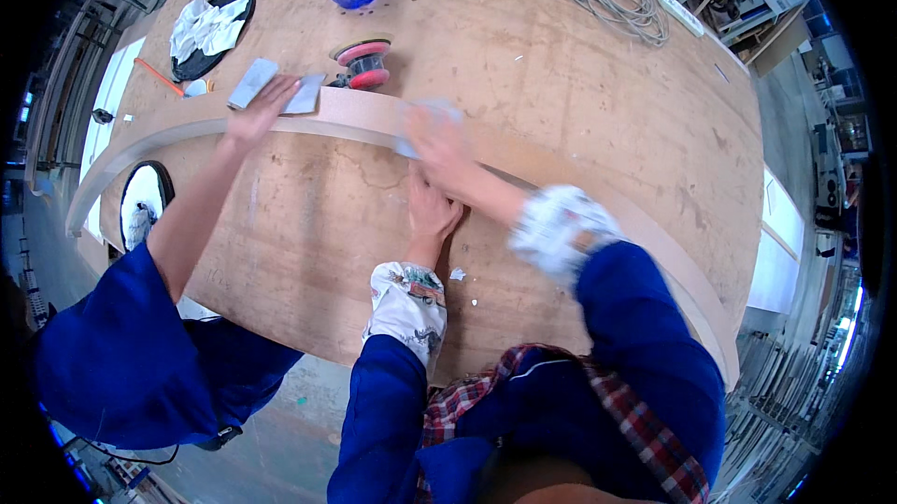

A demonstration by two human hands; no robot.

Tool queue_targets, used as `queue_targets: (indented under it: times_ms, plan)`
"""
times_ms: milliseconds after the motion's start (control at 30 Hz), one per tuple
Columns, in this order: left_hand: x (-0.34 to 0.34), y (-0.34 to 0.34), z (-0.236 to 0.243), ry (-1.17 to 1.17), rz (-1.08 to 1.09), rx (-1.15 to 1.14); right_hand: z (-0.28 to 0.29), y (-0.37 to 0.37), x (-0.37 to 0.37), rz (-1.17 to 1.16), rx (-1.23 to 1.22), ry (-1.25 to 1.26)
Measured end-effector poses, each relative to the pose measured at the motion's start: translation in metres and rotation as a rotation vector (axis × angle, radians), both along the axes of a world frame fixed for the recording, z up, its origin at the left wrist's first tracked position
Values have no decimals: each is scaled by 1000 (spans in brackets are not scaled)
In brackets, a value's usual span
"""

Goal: The person sands a long curved wooden board with a sanding block and then applies a white coating to the surface using a paint roller.

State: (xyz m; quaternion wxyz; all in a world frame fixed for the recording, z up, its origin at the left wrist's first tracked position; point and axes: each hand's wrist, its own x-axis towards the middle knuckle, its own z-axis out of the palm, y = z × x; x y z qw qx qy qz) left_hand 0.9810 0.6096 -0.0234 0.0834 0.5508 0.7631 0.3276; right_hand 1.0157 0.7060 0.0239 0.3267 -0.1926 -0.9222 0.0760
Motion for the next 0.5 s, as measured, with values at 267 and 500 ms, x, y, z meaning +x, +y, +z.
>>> queue_targets:
  times_ms: [267,500]
  plan:
    - [-2,0,13,-55,-15,96,1,2,78,127,-29,-66]
    - [0,-5,45,-25,69,0,69,-77,470,-424,-364,-550]
